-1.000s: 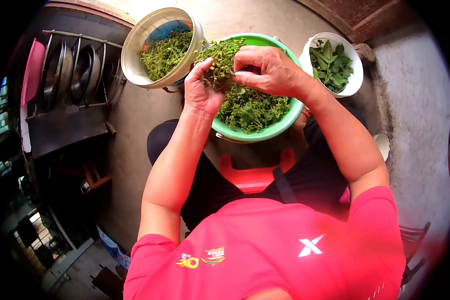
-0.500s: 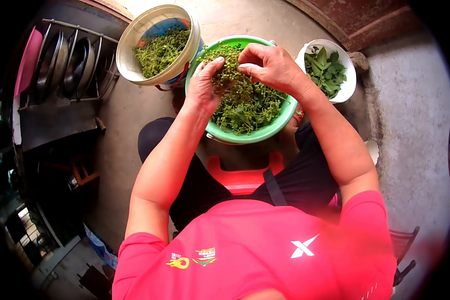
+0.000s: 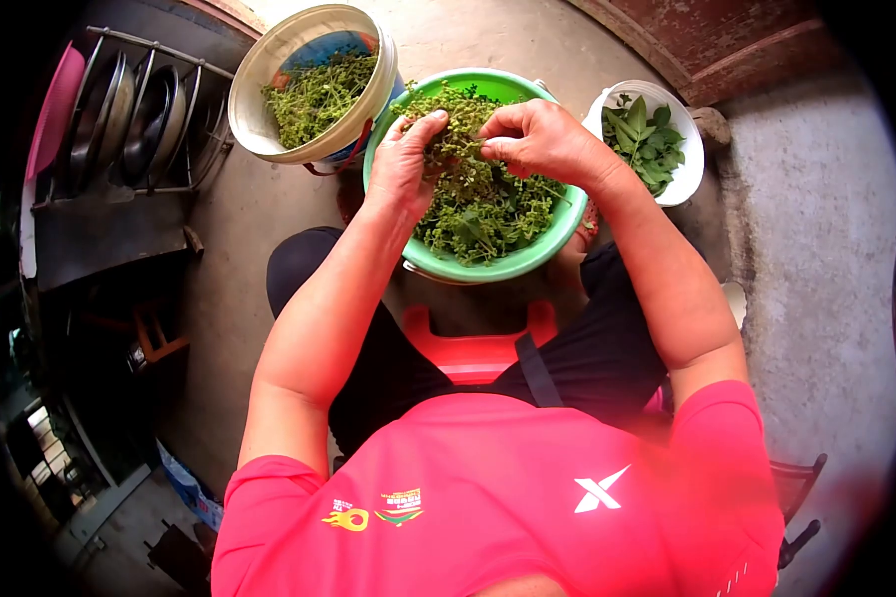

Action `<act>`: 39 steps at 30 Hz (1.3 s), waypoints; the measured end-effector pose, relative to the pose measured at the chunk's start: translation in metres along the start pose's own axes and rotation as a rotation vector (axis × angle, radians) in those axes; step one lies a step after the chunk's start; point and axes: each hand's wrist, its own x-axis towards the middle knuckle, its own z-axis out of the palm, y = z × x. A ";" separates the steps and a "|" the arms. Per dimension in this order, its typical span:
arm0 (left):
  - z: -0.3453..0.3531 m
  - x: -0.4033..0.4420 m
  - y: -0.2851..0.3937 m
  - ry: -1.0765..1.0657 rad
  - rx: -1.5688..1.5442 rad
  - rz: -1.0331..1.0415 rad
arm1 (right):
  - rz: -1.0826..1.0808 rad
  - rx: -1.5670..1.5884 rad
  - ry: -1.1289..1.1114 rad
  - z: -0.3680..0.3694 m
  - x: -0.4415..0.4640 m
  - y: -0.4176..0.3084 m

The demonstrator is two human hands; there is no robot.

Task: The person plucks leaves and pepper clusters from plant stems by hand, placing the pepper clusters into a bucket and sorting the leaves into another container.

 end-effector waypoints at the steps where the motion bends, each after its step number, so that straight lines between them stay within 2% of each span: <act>1: 0.000 0.000 -0.002 0.000 -0.001 0.001 | 0.019 -0.069 -0.020 0.000 -0.001 -0.001; 2: 0.000 -0.001 -0.004 -0.008 -0.007 0.010 | 0.035 -0.140 -0.040 0.000 0.000 -0.003; 3: 0.002 -0.001 -0.003 -0.018 -0.013 0.024 | -0.194 -0.258 0.040 0.002 0.001 0.001; 10: 0.009 -0.013 0.001 -0.028 -0.036 0.058 | 0.076 -0.125 -0.165 -0.003 -0.006 -0.013; 15: 0.007 -0.015 0.005 -0.027 -0.080 0.055 | 0.002 -0.009 -0.254 -0.001 -0.002 0.000; 17: 0.005 -0.013 0.008 -0.028 -0.102 0.071 | 0.025 0.255 -0.221 0.003 -0.004 0.002; 20: 0.008 -0.017 0.014 -0.037 -0.110 0.094 | 0.023 0.323 -0.217 0.008 -0.005 0.000; 24: 0.003 -0.014 0.014 -0.075 -0.098 0.183 | 0.001 0.288 -0.243 0.014 0.002 0.000; 25: 0.002 -0.012 0.015 -0.035 -0.140 0.208 | 0.004 0.129 -0.278 0.012 -0.001 -0.006; 26: -0.001 -0.009 0.021 -0.075 -0.160 0.227 | 0.027 0.101 -0.298 0.016 -0.004 -0.010; 29: -0.003 -0.010 0.045 -0.043 -0.167 0.340 | 0.064 0.015 -0.466 0.024 -0.007 -0.009; 30: -0.005 -0.010 0.055 -0.043 -0.162 0.394 | 0.062 -0.065 -0.428 0.026 -0.008 -0.011; 32: -0.005 -0.013 0.082 -0.010 -0.138 0.498 | -0.125 -0.249 -0.318 0.025 -0.004 -0.002; 33: -0.017 -0.004 0.092 -0.016 -0.056 0.591 | -0.108 -0.247 -0.296 0.023 -0.003 -0.001; 34: -0.030 0.009 0.104 -0.020 0.024 0.685 | -0.180 -0.285 -0.252 0.023 0.001 0.010; 36: -0.047 0.027 0.125 0.060 0.218 0.864 | -0.189 -0.320 -0.218 0.021 0.004 0.012; 38: -0.057 0.032 0.138 0.173 0.565 0.845 | -0.168 -0.301 -0.211 0.018 0.004 0.009; 39: -0.078 0.049 0.141 0.246 0.806 0.765 | -0.131 -0.266 -0.202 0.015 0.002 0.005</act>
